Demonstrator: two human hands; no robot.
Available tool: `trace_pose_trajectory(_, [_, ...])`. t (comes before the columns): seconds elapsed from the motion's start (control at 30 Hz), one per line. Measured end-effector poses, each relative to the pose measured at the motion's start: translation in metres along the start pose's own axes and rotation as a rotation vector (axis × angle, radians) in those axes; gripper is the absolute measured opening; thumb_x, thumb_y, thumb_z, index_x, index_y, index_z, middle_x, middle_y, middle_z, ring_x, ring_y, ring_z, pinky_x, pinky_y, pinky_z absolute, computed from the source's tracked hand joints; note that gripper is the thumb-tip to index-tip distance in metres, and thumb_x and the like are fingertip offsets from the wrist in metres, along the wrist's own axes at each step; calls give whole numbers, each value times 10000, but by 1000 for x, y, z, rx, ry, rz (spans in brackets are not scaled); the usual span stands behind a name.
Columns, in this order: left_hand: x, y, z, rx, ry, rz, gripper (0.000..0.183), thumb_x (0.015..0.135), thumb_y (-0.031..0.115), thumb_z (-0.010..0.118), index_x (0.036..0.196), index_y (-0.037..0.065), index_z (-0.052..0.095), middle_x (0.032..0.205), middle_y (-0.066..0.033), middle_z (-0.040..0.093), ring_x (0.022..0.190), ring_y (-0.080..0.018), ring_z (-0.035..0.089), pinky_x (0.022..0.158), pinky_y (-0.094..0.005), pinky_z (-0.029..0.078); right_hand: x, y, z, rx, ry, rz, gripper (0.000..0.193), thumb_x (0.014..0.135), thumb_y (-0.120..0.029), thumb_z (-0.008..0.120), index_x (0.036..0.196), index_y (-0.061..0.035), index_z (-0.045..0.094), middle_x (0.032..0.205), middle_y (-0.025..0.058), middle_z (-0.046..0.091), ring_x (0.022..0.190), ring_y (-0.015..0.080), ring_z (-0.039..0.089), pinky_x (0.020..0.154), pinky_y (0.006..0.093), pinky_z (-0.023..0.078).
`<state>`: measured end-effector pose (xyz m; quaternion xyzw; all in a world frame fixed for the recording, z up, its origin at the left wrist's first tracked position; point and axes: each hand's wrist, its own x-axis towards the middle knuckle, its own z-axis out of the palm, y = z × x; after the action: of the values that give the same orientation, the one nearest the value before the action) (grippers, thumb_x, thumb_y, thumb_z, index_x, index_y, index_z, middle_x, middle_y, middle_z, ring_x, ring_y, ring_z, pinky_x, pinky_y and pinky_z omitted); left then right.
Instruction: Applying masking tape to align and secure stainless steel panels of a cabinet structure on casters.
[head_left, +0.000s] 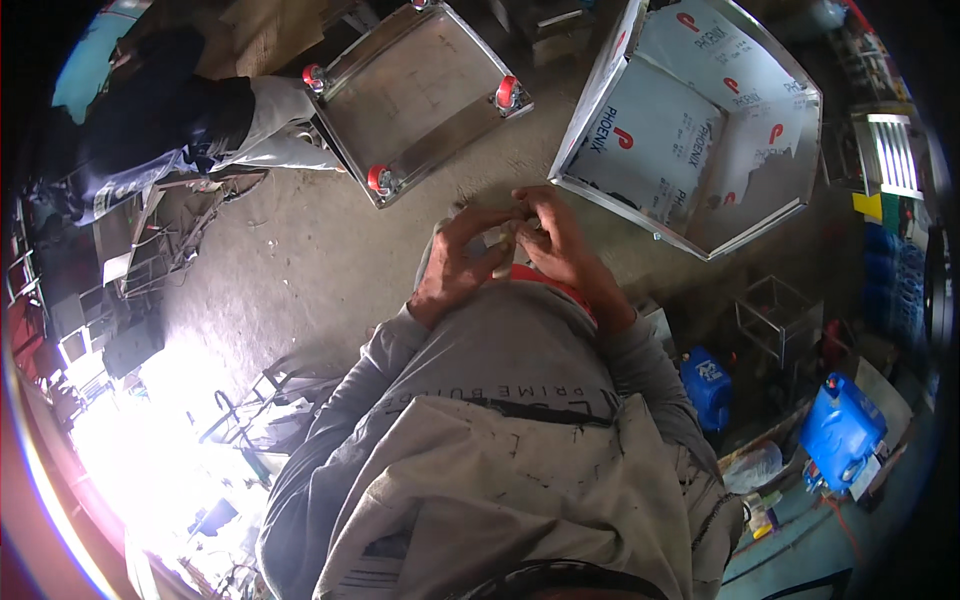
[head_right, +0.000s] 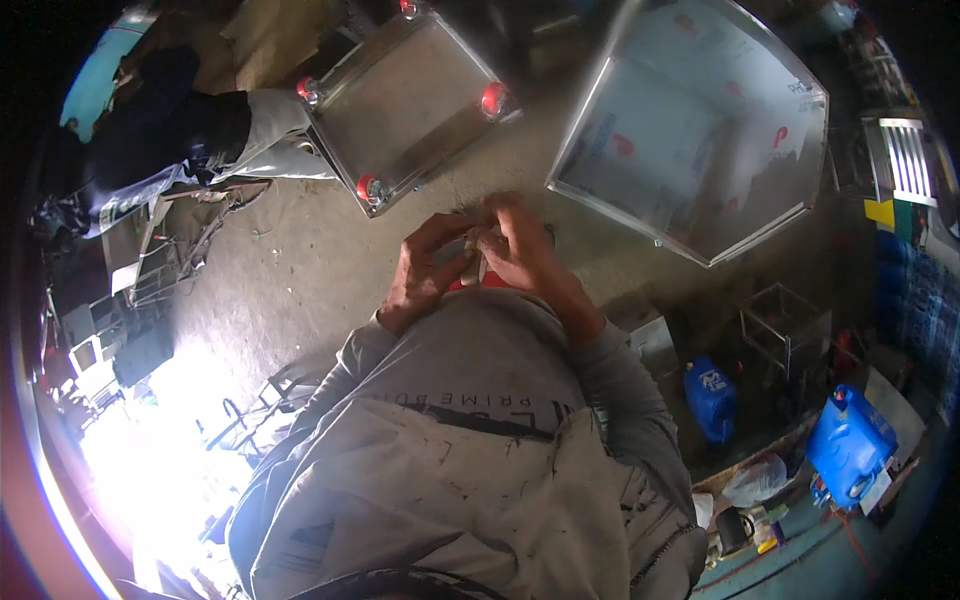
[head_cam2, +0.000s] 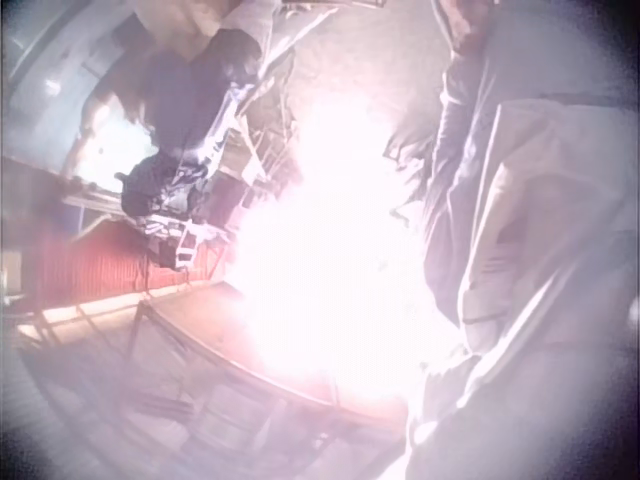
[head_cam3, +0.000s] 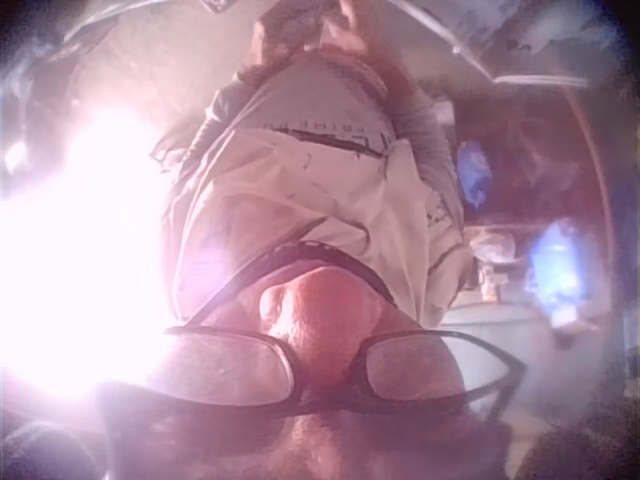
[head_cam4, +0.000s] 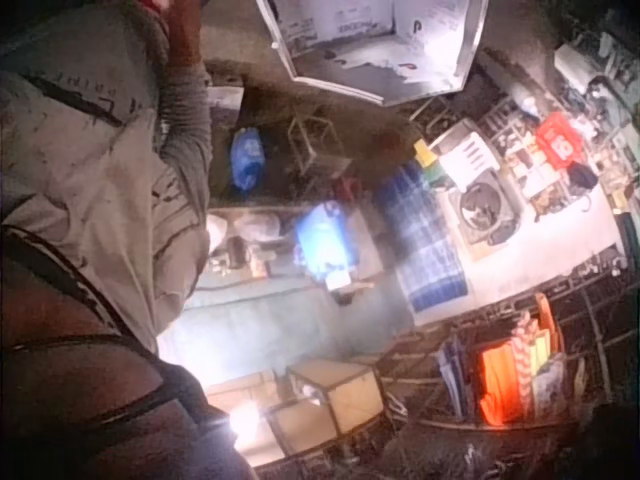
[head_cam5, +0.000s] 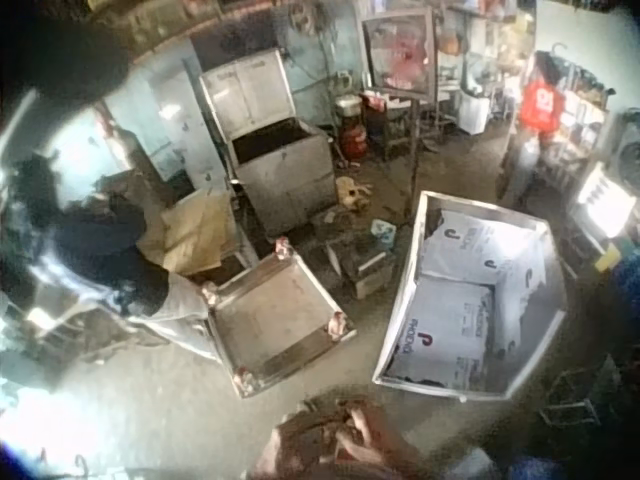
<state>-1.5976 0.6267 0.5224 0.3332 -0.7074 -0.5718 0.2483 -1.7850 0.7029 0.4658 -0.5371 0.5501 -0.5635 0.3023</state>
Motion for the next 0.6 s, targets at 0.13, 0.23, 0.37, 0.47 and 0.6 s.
trace_pose_trajectory(0.13, [33,-28,-28,2,17,-161,245,919,76,801,1157,21,792,1157,-126,795,1079,-256,764,971,-383,580,42,11,9,-118,-161,86,474,1008,-23,743,1431,0,530,1232,161,652,1036,266,683,802,391,591])
trace_pose_trajectory(0.23, [82,-57,-52,-6,44,-207,183,940,83,795,1110,15,799,1097,-113,807,1045,-221,770,941,-362,588,78,24,34,-82,-27,142,485,1023,-58,748,1446,-11,516,1228,150,652,1075,242,675,823,381,591])
trace_pose_trajectory(0.37, [152,-88,-89,-82,137,-267,142,981,102,777,1070,-8,797,1018,-94,810,977,-169,761,884,-326,591,130,21,75,60,140,434,494,1050,-101,729,1480,-47,492,1189,137,659,1054,204,672,835,346,586])
trace_pose_trajectory(0.47, [217,-99,-119,-149,54,-370,151,990,95,772,1081,-24,788,963,-79,804,933,-143,748,848,-306,589,163,40,100,58,166,527,490,1070,-113,690,1505,-54,473,1093,130,685,939,185,687,794,324,575])
trace_pose_trajectory(0.6, [282,-151,-134,-212,-60,-361,129,991,83,776,1078,-12,788,906,-48,774,853,-102,694,781,-294,563,189,66,117,330,261,779,476,1092,-196,667,1501,-56,468,920,98,694,748,159,680,720,353,570])
